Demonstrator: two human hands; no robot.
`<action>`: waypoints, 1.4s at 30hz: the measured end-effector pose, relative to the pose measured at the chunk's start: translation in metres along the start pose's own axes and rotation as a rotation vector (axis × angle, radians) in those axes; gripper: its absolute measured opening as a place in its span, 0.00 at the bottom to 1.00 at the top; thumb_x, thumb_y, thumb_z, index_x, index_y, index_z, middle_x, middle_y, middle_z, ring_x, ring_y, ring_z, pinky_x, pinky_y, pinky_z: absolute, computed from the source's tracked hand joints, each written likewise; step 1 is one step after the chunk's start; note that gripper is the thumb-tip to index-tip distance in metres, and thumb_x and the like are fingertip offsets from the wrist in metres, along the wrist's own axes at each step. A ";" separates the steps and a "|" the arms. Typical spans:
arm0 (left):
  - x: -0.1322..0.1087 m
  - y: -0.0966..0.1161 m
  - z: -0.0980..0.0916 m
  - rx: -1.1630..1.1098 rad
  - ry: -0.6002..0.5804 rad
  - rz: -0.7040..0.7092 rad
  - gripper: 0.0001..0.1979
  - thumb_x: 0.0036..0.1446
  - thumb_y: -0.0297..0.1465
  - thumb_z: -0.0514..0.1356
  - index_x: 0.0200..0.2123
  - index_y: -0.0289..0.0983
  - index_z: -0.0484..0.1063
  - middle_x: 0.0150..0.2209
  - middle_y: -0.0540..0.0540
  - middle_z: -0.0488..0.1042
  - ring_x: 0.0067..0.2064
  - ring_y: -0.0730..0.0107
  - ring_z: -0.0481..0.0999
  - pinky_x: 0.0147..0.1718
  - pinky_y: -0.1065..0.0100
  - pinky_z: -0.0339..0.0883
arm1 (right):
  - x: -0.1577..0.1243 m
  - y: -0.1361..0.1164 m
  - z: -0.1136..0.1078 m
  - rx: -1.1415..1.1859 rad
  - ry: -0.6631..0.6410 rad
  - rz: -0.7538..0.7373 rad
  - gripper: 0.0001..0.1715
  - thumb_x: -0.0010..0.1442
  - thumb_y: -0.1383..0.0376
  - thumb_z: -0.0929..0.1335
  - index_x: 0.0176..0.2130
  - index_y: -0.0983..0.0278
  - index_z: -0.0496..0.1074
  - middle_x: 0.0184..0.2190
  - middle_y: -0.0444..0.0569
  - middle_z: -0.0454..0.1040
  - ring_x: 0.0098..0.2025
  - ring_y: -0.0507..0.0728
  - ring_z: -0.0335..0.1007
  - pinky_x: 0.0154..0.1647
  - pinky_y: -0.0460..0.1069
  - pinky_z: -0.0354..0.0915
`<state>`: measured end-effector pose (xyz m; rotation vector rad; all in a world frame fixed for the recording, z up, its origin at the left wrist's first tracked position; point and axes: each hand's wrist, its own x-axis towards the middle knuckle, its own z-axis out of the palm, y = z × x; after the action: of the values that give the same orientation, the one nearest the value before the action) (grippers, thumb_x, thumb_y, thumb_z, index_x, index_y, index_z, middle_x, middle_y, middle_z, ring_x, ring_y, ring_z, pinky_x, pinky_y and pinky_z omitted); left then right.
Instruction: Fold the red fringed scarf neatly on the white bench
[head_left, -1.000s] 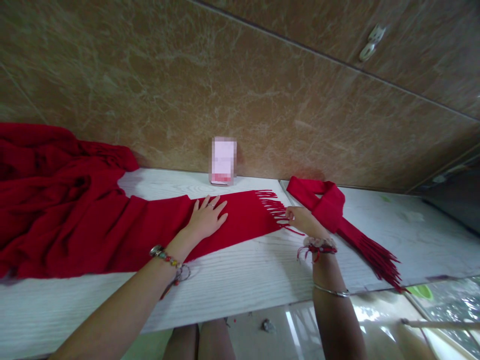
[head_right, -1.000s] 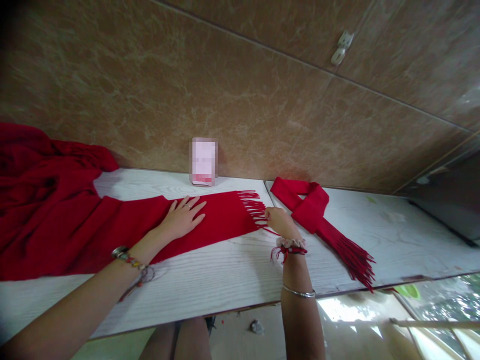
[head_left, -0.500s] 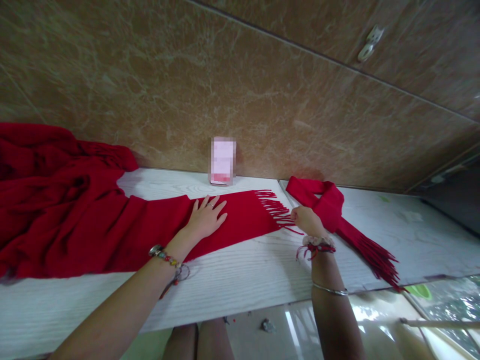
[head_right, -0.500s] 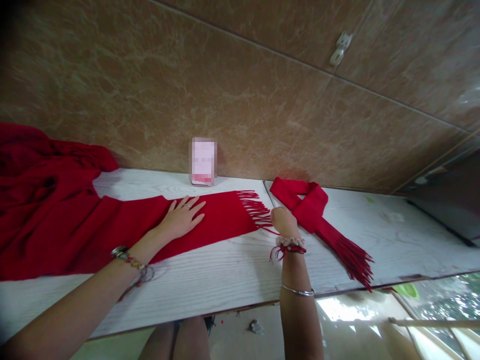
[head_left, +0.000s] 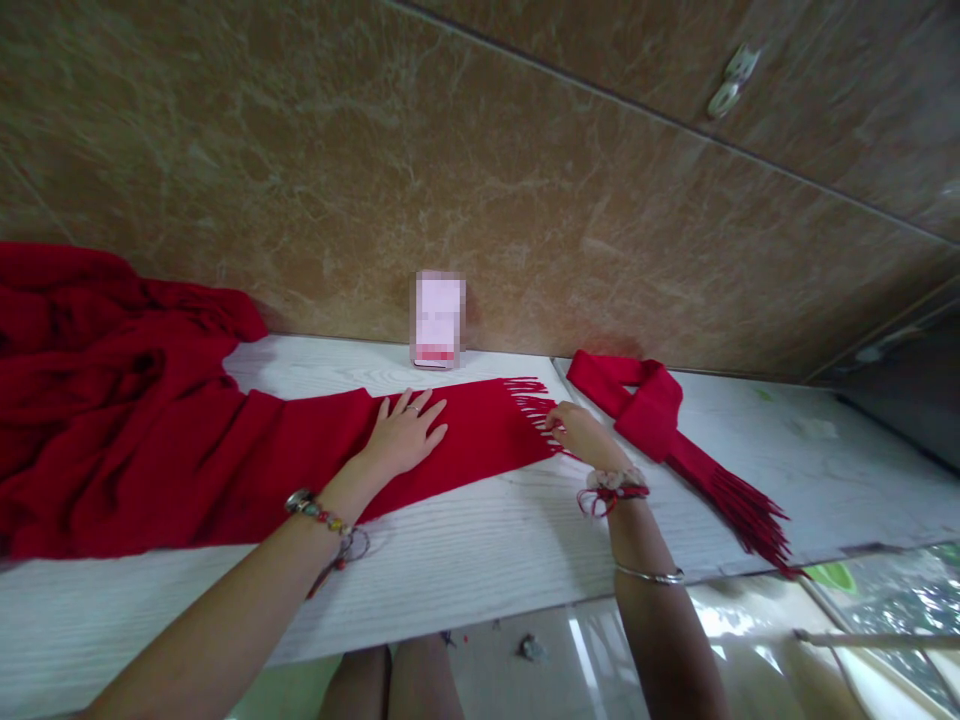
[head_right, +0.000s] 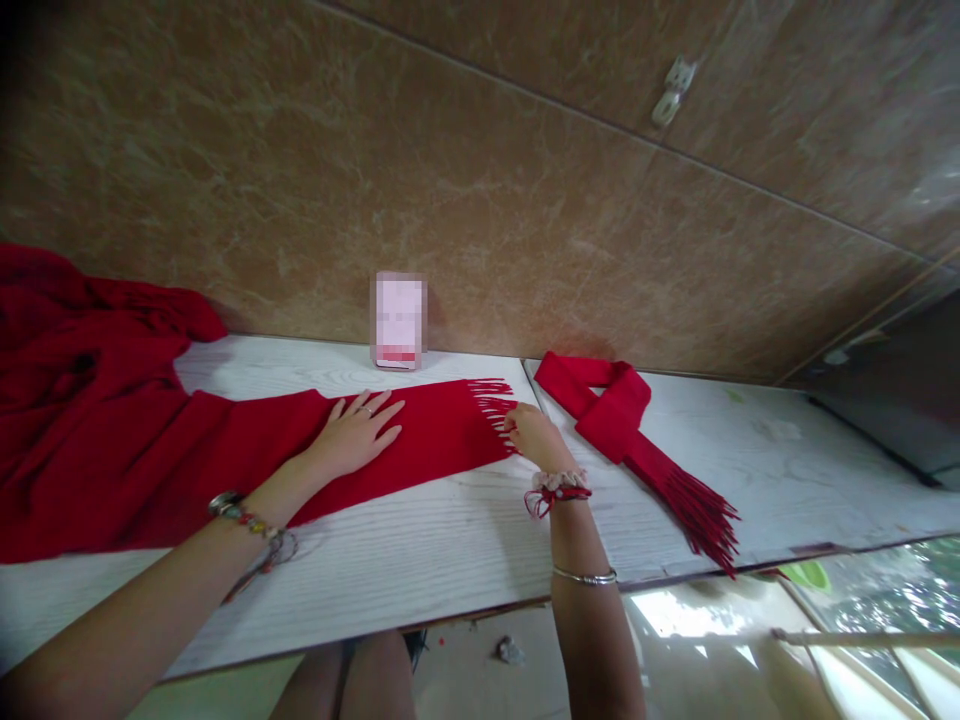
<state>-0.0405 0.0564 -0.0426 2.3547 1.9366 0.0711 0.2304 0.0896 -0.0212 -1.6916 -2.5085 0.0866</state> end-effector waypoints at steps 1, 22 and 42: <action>0.000 0.000 0.000 0.000 0.003 0.001 0.24 0.61 0.41 0.41 0.60 0.43 0.52 0.63 0.46 0.48 0.63 0.52 0.45 0.56 0.46 0.44 | -0.002 0.002 -0.001 -0.026 0.000 0.029 0.13 0.48 0.77 0.61 0.28 0.65 0.73 0.32 0.50 0.72 0.36 0.53 0.66 0.37 0.45 0.61; 0.000 0.002 -0.002 -0.008 -0.009 -0.006 0.24 0.61 0.40 0.42 0.60 0.43 0.52 0.63 0.46 0.48 0.63 0.53 0.45 0.56 0.47 0.43 | -0.011 0.020 -0.005 -0.097 -0.012 0.183 0.20 0.45 0.80 0.62 0.34 0.65 0.75 0.35 0.50 0.76 0.39 0.54 0.69 0.40 0.44 0.60; -0.001 0.002 -0.001 -0.010 0.022 -0.001 0.24 0.60 0.40 0.43 0.59 0.42 0.54 0.63 0.45 0.49 0.62 0.51 0.46 0.56 0.46 0.44 | 0.003 -0.005 -0.002 0.052 0.115 0.060 0.14 0.50 0.76 0.62 0.32 0.65 0.74 0.34 0.49 0.75 0.36 0.52 0.69 0.38 0.44 0.61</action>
<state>-0.0387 0.0550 -0.0411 2.3567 1.9423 0.1073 0.2250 0.0901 -0.0185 -1.7004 -2.3535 0.0573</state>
